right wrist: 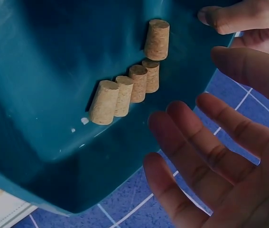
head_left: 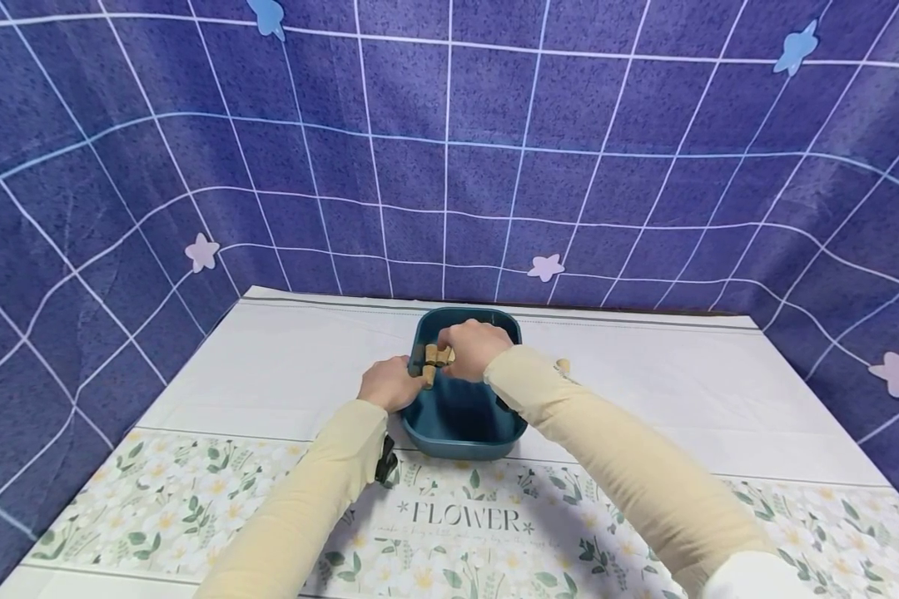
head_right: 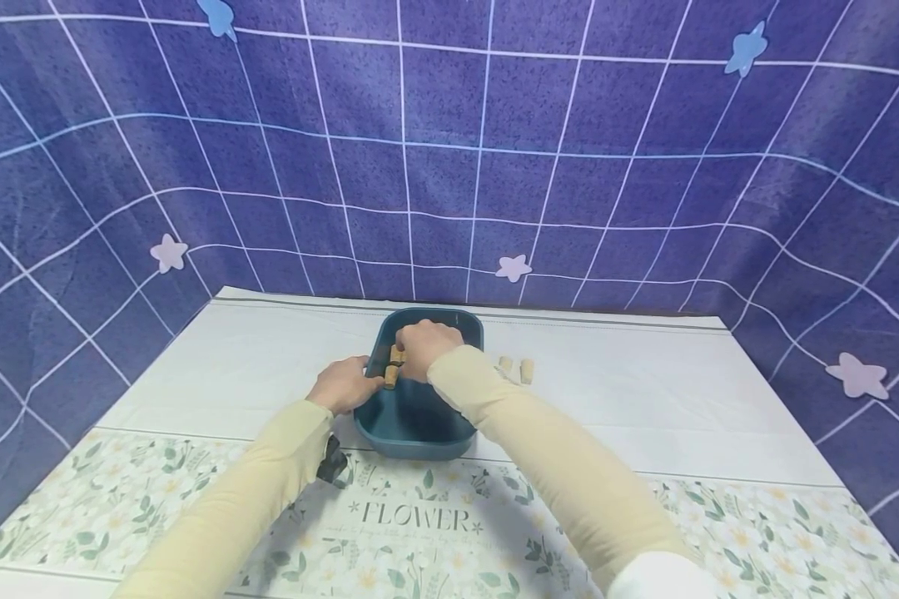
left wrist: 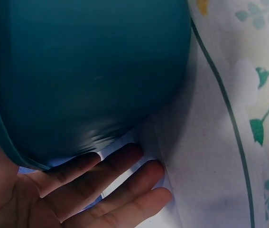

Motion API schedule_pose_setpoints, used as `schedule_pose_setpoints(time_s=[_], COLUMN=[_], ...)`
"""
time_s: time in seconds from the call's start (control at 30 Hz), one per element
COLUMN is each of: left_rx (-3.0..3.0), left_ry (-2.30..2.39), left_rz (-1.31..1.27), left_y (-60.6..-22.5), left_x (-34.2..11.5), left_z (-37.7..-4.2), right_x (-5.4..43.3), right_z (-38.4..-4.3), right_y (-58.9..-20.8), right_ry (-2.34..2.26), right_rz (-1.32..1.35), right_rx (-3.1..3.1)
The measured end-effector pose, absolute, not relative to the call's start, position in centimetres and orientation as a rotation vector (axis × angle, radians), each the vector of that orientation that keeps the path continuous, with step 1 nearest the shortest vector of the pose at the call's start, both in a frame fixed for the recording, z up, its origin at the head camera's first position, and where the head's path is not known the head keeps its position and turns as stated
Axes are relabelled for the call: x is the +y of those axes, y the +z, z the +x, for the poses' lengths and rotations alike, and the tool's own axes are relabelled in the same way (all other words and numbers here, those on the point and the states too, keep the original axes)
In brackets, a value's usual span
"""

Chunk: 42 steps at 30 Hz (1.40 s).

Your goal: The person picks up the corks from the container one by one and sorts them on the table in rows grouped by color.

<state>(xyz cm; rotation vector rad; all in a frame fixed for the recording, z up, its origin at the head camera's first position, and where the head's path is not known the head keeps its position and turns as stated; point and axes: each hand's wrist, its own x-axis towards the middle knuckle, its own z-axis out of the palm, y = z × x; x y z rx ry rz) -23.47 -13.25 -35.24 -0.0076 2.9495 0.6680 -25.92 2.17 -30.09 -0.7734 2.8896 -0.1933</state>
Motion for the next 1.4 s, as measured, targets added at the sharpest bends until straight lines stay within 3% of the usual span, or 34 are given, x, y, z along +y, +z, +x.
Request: schedule_pose_setpoints(time_s=[0.93, 1.4], left_rx=[2.965, 2.984], left_ry=[0.687, 0.676], left_rz=[-0.018, 0.004], left_y=[-35.4, -35.5], left_x=[-13.4, -13.4], left_z=[-23.4, -23.4], right_x=[-1.1, -1.0], right_z=[-26.5, -28.1], right_y=[-32.1, -34.9], right_ry=[-0.172, -0.138], right_rz=[-0.725, -0.651], right_rx=[2.906, 2.948])
